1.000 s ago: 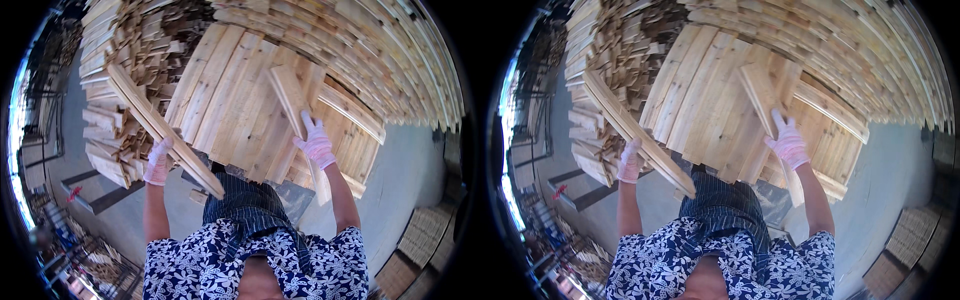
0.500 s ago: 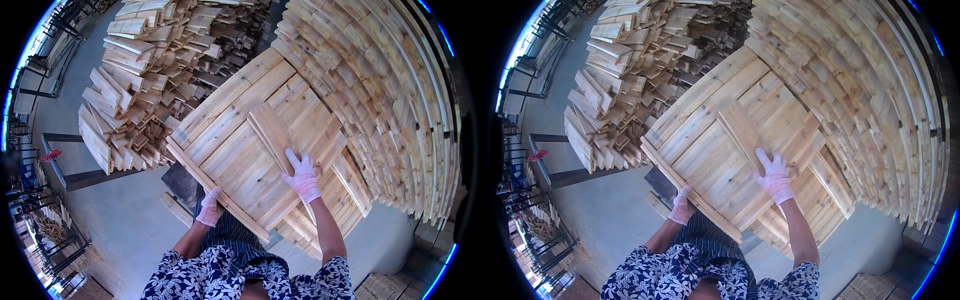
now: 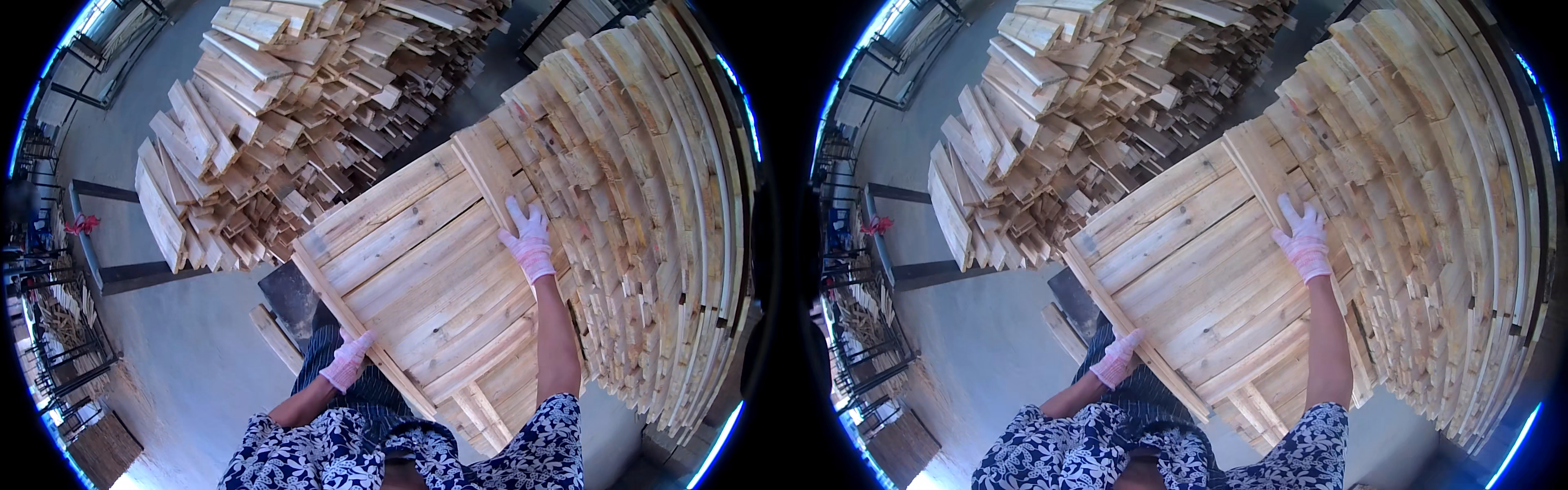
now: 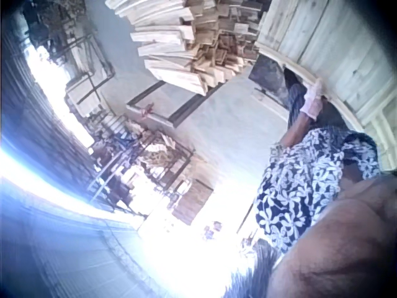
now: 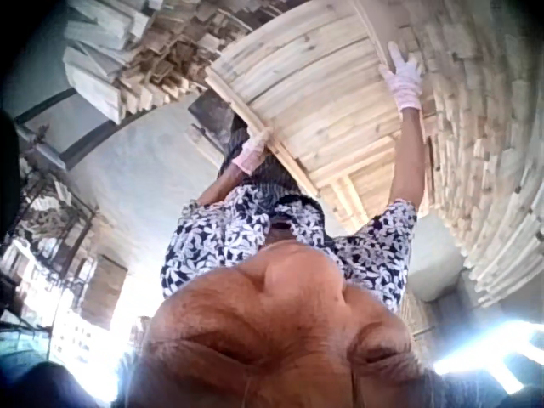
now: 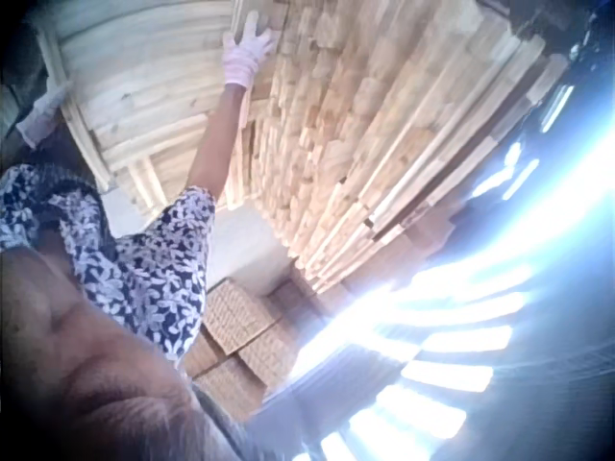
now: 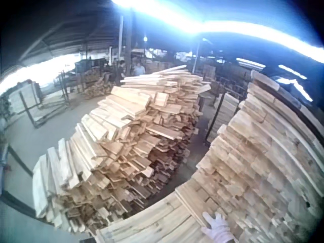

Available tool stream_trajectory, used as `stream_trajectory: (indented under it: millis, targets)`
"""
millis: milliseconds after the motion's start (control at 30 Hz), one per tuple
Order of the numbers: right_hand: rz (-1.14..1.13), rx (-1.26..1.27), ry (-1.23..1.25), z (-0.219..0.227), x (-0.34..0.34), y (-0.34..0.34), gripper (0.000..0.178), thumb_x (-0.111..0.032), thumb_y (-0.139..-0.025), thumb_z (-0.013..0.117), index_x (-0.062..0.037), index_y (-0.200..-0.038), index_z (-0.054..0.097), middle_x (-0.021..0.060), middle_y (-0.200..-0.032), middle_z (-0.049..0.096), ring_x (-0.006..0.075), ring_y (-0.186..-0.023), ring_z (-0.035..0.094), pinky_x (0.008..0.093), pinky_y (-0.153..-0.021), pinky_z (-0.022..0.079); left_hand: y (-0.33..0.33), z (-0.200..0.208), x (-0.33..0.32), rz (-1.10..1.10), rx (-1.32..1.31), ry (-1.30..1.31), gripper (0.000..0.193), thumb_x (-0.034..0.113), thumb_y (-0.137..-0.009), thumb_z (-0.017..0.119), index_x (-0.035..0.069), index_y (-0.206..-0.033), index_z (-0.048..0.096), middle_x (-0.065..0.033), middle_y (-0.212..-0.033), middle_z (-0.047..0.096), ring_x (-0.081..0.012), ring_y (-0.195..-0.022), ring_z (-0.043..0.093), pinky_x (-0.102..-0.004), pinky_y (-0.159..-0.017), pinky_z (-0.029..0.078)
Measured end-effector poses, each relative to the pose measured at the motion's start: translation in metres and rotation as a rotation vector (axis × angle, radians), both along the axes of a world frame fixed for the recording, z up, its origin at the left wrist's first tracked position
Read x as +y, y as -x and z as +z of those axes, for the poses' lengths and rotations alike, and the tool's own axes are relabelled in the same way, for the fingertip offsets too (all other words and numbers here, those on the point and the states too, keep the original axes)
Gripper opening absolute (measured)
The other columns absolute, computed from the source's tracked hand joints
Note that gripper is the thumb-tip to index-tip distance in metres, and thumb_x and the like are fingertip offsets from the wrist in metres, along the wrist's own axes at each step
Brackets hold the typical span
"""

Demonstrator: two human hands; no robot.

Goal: The person picks up wooden planks from a large pile and places them onto a wooden pallet. They arrange the planks in a neat, organized stack, repeating the process of lifting and placing multiple times to build up the pile on the pallet.

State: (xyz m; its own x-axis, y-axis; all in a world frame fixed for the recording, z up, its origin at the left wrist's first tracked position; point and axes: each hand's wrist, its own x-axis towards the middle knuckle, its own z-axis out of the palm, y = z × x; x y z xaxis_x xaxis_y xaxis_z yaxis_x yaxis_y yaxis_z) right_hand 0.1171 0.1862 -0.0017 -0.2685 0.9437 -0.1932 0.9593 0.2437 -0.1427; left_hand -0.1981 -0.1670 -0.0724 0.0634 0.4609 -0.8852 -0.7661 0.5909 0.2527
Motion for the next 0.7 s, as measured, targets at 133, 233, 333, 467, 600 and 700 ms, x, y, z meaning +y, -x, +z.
stream_trajectory:
  millis: [133,233,333,467,600,700]
  targets:
    - [0.006,-0.036,-0.013,0.0,0.001,0.002,0.087,-0.037,-0.081,0.08,-0.0429,-0.157,0.037,0.0265,-0.151,0.038,0.05,-0.139,0.036,0.0563,-0.114,0.038,0.018,0.01,0.007,-0.216,-0.034,-0.066,0.074,0.027,-0.093,0.075,0.019,-0.149,0.027,-0.014,-0.141,0.05,-0.0368,-0.125,0.058,-0.0664,-0.091,0.055]
    - [-0.004,-0.012,0.027,0.002,0.002,-0.002,0.085,-0.036,-0.082,0.079,-0.0427,-0.157,0.039,0.0267,-0.152,0.037,0.0495,-0.141,0.034,0.0552,-0.115,0.037,0.024,0.039,0.012,-0.19,0.019,-0.048,0.074,0.023,-0.09,0.077,0.019,-0.146,0.029,-0.0141,-0.139,0.051,-0.0371,-0.12,0.061,-0.0655,-0.087,0.057]
    - [-0.003,-0.021,0.044,0.001,0.001,-0.006,0.083,-0.036,-0.083,0.078,-0.0426,-0.156,0.04,0.0265,-0.154,0.036,0.0492,-0.143,0.032,0.0545,-0.116,0.036,0.035,0.058,0.006,-0.16,0.055,-0.08,0.078,0.019,-0.088,0.078,0.015,-0.146,0.025,-0.0158,-0.136,0.052,-0.0358,-0.115,0.063,-0.0643,-0.082,0.06]
    - [0.052,0.027,-0.022,-0.002,-0.002,-0.003,0.081,-0.035,-0.084,0.077,-0.0427,-0.156,0.04,0.0248,-0.157,0.033,0.0494,-0.143,0.032,0.0553,-0.116,0.035,0.022,0.005,0.016,-0.226,0.101,-0.046,0.092,0.03,-0.085,0.082,0.01,-0.149,0.018,-0.0207,-0.14,0.048,-0.0371,-0.118,0.062,-0.063,-0.079,0.062]
    - [-0.014,-0.119,-0.005,0.012,-0.014,0.008,0.081,-0.033,-0.086,0.074,-0.0421,-0.157,0.038,0.0228,-0.16,0.03,0.0478,-0.143,0.034,0.0563,-0.116,0.034,0.023,0.024,0.031,-0.221,0.068,-0.042,0.084,0.027,-0.089,0.079,0.016,-0.15,0.023,-0.0161,-0.143,0.047,-0.0415,-0.12,0.06,-0.0686,-0.087,0.056]
    - [0.169,-0.326,-0.165,0.058,-0.054,0.045,0.077,-0.035,-0.088,0.072,-0.0392,-0.157,0.038,0.0213,-0.162,0.029,0.0456,-0.142,0.035,0.0569,-0.114,0.034,0.021,0.064,0.028,-0.207,0.079,-0.042,0.091,0.031,-0.087,0.08,0.017,-0.153,0.018,-0.0176,-0.148,0.042,-0.0461,-0.122,0.058,-0.0752,-0.095,0.048]
